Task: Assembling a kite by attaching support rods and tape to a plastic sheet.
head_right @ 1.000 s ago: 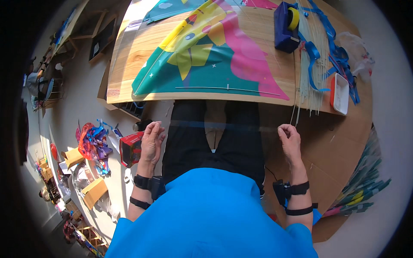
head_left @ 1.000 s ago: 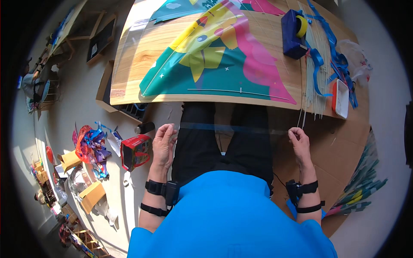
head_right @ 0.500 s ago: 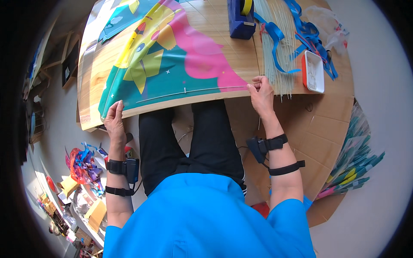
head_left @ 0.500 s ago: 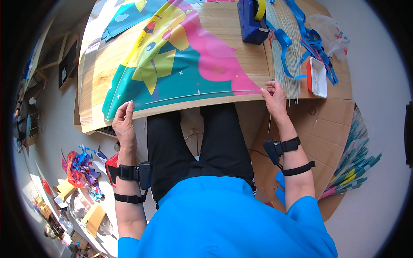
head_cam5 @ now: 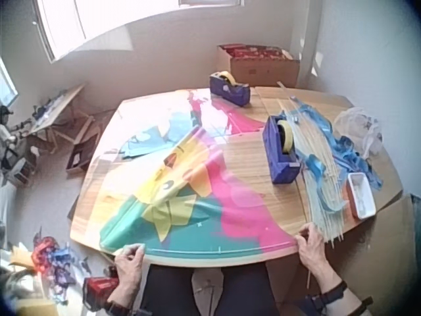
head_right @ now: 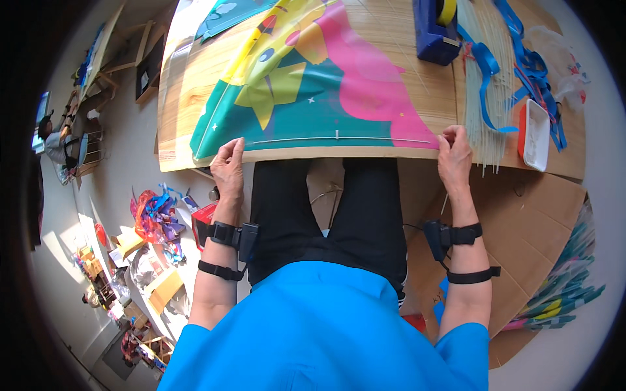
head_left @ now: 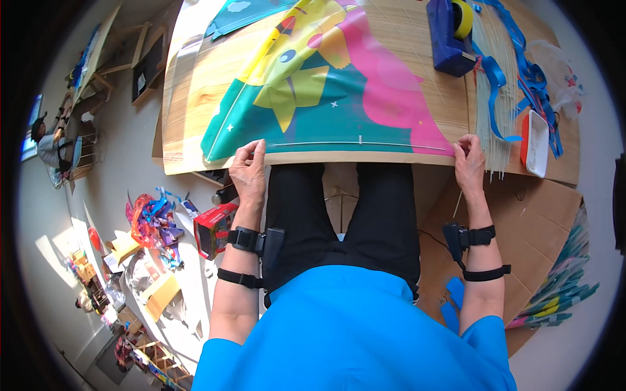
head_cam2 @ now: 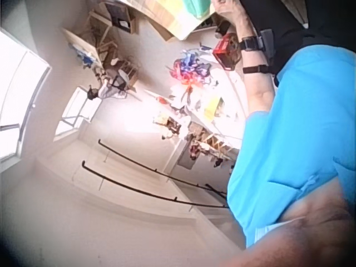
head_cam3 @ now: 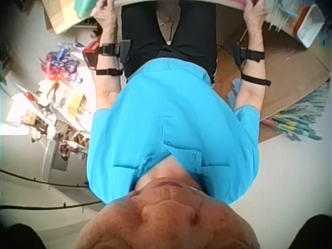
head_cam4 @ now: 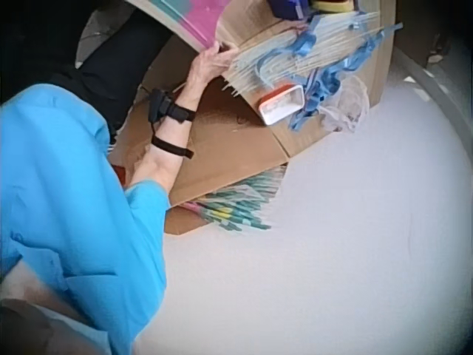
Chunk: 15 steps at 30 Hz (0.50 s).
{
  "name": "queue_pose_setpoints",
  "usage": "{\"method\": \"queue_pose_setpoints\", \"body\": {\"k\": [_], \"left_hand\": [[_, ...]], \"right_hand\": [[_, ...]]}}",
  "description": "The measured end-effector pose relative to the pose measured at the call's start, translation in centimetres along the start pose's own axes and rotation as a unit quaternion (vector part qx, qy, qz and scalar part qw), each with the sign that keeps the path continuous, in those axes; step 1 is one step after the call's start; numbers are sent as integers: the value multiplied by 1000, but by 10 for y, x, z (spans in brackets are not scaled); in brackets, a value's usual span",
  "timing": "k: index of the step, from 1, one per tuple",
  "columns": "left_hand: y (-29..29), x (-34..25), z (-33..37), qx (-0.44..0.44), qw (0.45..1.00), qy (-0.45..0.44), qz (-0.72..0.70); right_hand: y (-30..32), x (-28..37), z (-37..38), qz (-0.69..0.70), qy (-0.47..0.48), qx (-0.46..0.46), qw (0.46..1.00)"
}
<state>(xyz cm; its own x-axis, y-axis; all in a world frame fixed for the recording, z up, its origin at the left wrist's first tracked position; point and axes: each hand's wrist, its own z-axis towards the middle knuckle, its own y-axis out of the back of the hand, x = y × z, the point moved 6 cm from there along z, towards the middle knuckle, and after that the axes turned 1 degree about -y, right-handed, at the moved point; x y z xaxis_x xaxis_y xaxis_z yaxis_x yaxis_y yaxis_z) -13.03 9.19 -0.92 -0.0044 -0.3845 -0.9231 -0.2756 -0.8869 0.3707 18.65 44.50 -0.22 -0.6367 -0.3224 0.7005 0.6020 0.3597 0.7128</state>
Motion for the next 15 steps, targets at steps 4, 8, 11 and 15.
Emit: {"method": "queue_pose_setpoints", "body": {"k": [4,8,11,15], "left_hand": [[3,5,-2,-21,998,-39,42],[3,12,-1,-27,998,-29,45],[2,15,-1,-28,997,-30,64],[2,17,0,-27,997,-29,68]], "right_hand": [[-4,-9,1,-1,-1,7,1000],[-5,-8,-1,-5,5,1,1000],[-5,-8,0,-8,4,3,1000],[-6,-10,-1,-12,-7,8,1000]]}}
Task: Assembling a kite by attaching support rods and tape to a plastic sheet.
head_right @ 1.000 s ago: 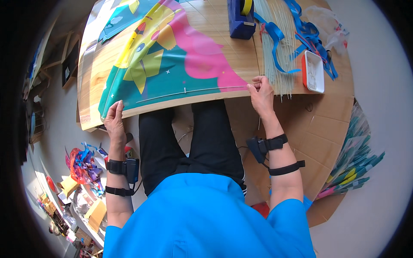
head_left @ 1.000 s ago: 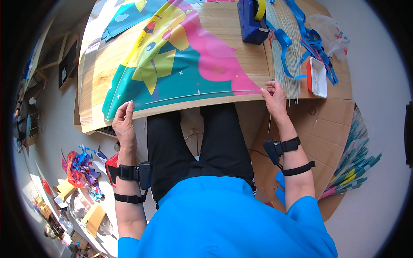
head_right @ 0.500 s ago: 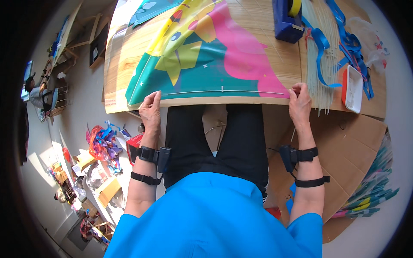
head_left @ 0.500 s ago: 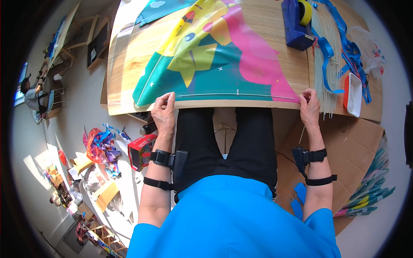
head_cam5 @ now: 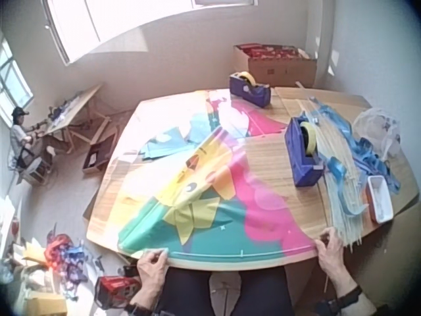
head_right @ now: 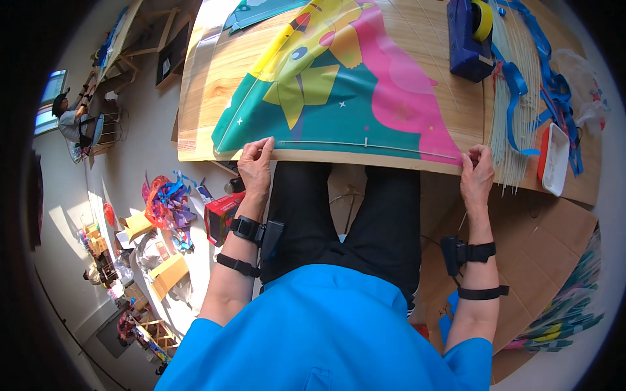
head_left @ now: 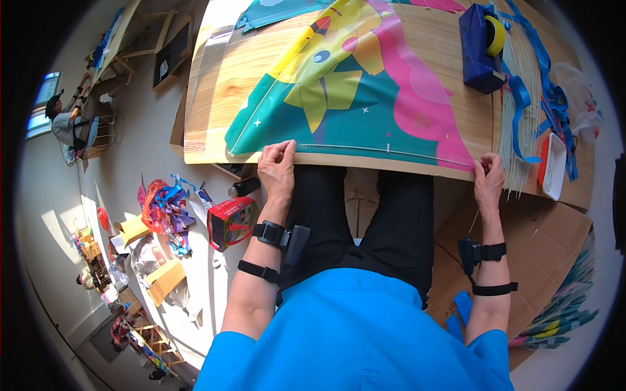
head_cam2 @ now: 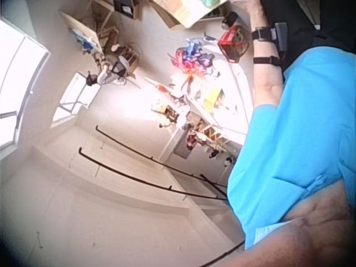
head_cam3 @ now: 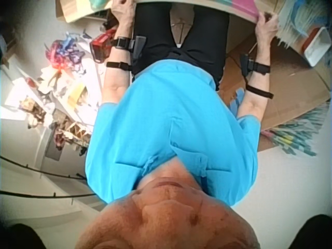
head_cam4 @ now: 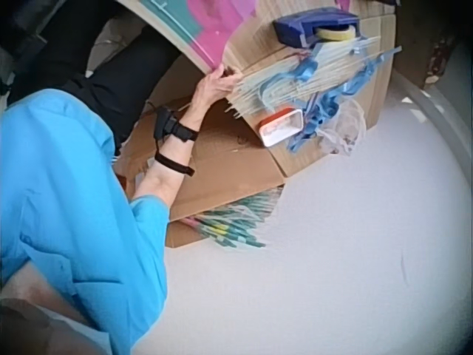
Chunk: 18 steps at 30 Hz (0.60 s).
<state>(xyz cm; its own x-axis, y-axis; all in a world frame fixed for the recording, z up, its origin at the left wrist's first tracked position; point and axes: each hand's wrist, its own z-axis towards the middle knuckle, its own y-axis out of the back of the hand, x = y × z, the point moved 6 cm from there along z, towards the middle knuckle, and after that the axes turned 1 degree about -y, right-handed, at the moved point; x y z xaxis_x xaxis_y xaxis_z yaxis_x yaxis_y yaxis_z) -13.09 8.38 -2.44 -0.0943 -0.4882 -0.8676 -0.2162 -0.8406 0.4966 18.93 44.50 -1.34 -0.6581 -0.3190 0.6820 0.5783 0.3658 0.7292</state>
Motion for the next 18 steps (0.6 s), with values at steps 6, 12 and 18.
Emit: {"method": "queue_pose_setpoints", "body": {"k": [6,12,18], "left_hand": [[-3,5,3,0,1000,8,-4],[-4,11,2,23,999,24,-29],[-7,11,5,32,999,15,-22]], "right_hand": [[1,3,-1,-8,1,-10,1000],[1,13,-2,12,-22,-19,999],[1,8,-2,14,-36,-28,999]]}}
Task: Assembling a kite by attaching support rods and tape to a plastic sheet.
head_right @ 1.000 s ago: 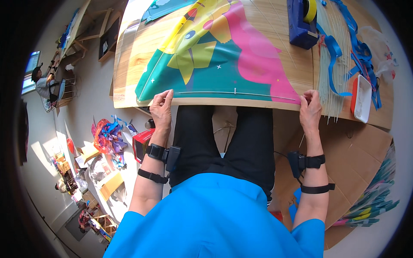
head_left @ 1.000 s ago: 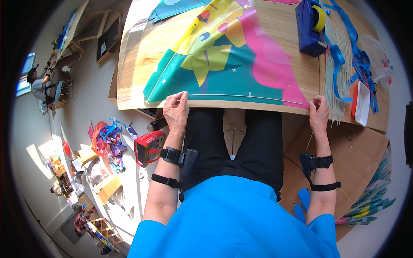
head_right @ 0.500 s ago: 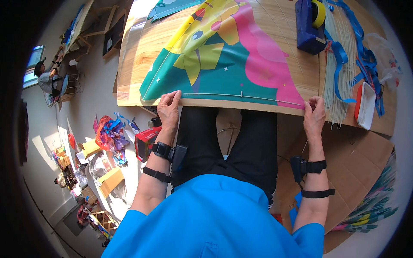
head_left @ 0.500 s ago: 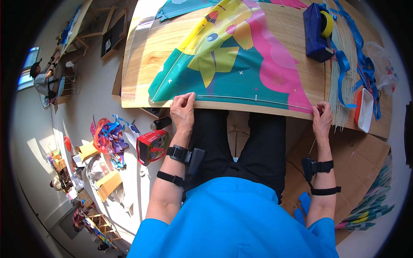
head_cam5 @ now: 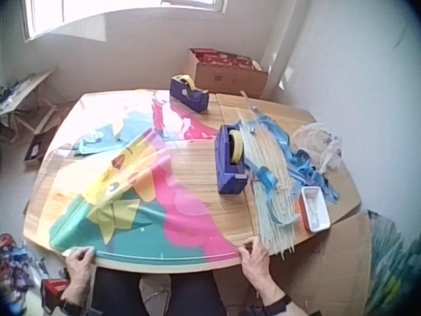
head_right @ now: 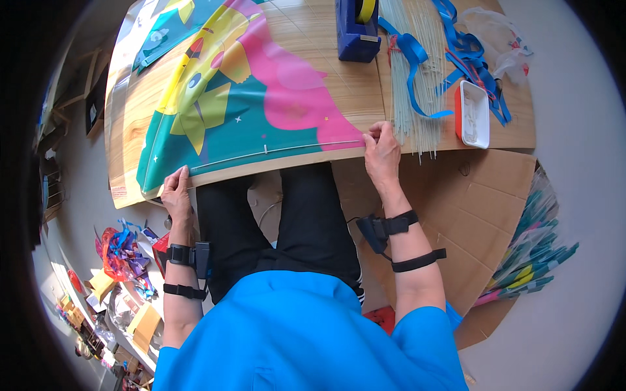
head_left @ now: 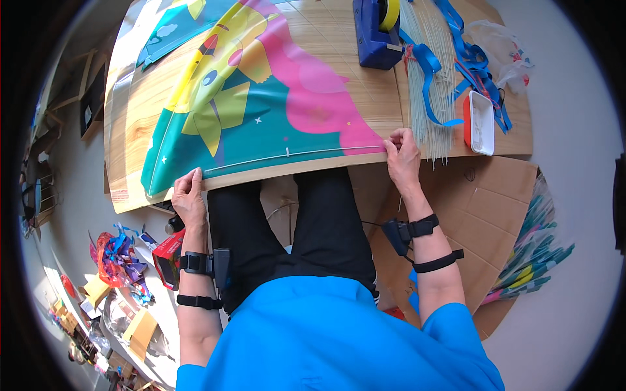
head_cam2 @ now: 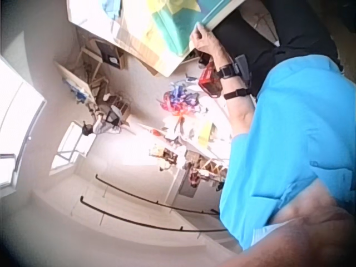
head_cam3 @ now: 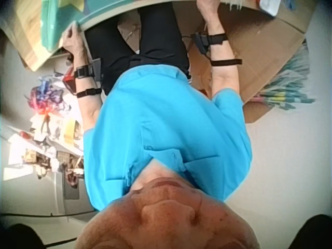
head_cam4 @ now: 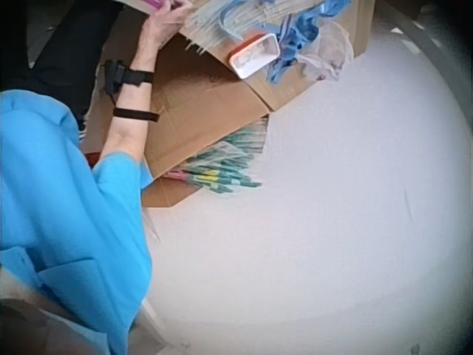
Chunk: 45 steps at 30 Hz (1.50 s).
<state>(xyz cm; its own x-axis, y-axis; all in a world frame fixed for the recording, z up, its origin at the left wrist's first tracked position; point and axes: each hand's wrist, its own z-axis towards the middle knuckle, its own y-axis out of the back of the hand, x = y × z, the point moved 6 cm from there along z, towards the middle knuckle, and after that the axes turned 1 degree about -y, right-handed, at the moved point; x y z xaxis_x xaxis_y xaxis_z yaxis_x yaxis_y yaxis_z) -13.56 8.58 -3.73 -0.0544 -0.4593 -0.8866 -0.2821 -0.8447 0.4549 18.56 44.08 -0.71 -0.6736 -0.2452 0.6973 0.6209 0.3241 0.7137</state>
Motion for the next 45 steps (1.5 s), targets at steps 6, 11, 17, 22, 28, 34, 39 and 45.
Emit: {"method": "queue_pose_setpoints", "body": {"k": [6,11,17,22,28,34,39,45], "left_hand": [[2,7,2,2,1000,5,-3],[2,3,1,1,1000,8,-2],[3,4,2,-2,1000,14,-4],[2,8,2,-4,999,17,-28],[0,-3,-1,-6,1000,0,8],[1,-6,-3,-14,1000,11,-1],[2,-3,-1,-19,1000,-11,13],[1,-4,-2,-23,1000,-14,0]], "right_hand": [[-1,1,-2,10,2,-3,1000],[0,2,-4,17,2,-11,1000],[1,6,-5,16,3,-16,1000],[-1,5,-5,12,0,-17,1000],[0,5,-6,9,5,-19,1000],[0,7,-7,0,21,-17,1000],[-2,3,-6,-5,24,-18,1000],[0,6,-7,-3,25,-21,999]]}}
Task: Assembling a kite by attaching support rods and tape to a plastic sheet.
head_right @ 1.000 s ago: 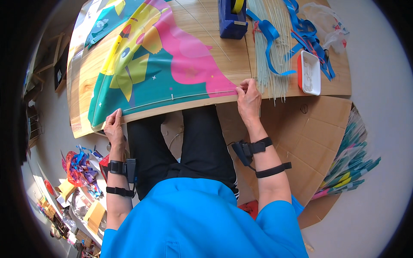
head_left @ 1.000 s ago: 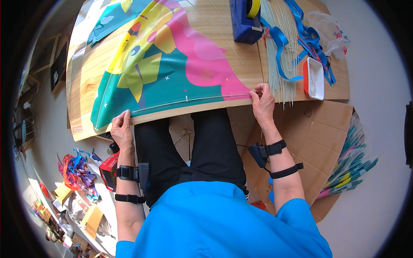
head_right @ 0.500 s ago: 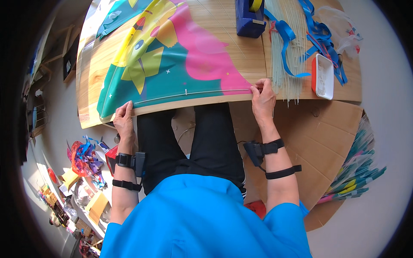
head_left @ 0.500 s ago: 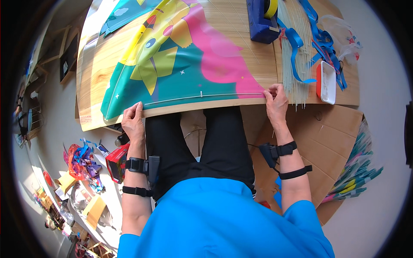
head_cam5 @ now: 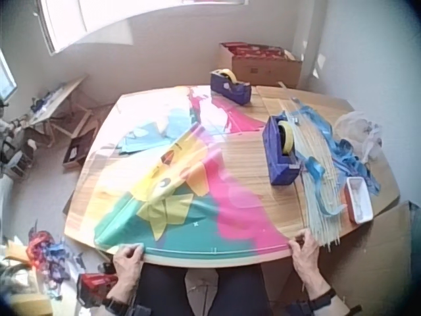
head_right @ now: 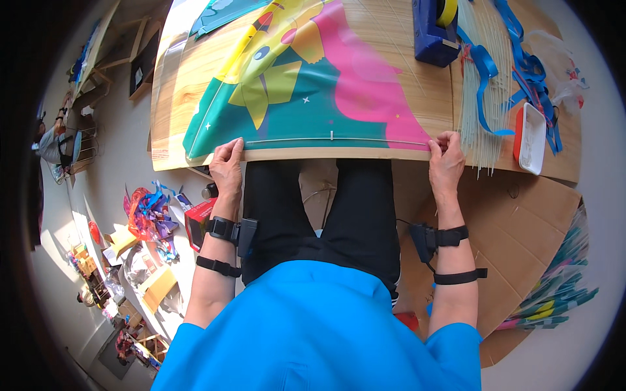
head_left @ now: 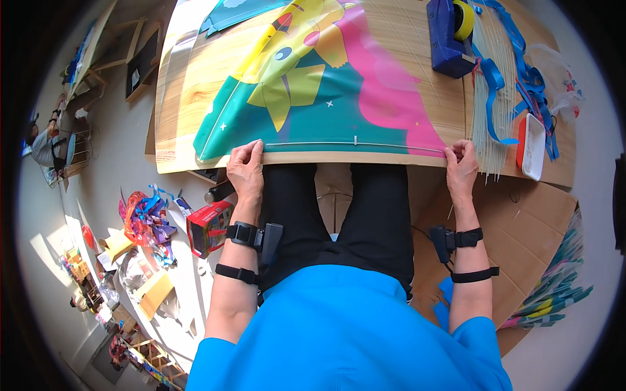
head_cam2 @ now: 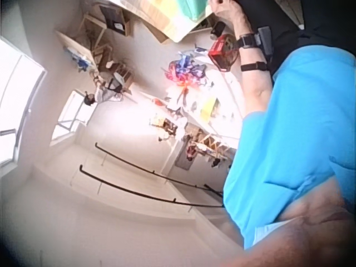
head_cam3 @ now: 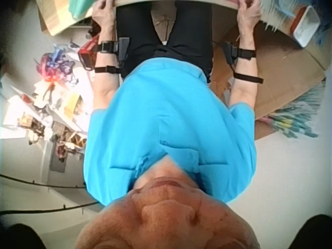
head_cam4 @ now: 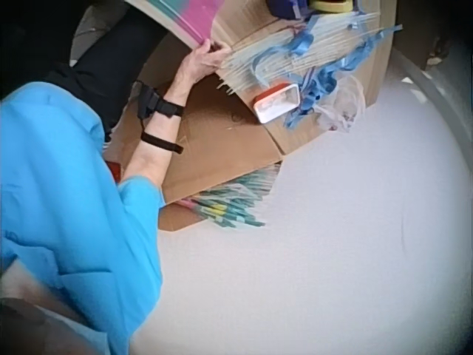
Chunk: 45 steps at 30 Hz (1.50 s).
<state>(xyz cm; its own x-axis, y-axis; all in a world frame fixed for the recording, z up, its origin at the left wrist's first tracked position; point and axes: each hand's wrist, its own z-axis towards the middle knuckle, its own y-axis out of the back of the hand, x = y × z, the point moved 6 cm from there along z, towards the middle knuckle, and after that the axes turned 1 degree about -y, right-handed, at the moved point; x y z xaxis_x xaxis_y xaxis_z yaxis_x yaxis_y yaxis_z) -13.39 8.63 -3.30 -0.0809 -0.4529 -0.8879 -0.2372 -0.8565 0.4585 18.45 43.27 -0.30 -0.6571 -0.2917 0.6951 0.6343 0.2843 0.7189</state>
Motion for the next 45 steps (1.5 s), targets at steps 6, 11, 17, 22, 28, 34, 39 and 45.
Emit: {"method": "queue_pose_setpoints", "body": {"k": [6,11,17,22,28,34,39,45], "left_hand": [[1,-3,-1,-4,1000,5,23],[1,-4,-2,-10,1000,4,8],[1,-9,-1,-7,999,-1,35],[1,-5,-1,-16,999,-10,39],[0,-5,-3,-17,999,-4,39],[-2,-5,-2,-23,995,-9,95],[-1,-2,-4,-11,996,-21,89],[-3,-6,-2,-4,997,-25,69]], "right_hand": [[-1,-3,0,-1,15,-4,1000],[-1,-3,0,-11,6,0,1000],[0,-7,2,-22,2,7,1000],[-1,-4,1,-21,11,5,1000],[-1,-6,1,-6,5,7,1000],[-1,-6,1,-14,12,2,1000],[-2,1,1,0,1,-5,1000],[-2,3,0,1,-6,-9,1000]]}}
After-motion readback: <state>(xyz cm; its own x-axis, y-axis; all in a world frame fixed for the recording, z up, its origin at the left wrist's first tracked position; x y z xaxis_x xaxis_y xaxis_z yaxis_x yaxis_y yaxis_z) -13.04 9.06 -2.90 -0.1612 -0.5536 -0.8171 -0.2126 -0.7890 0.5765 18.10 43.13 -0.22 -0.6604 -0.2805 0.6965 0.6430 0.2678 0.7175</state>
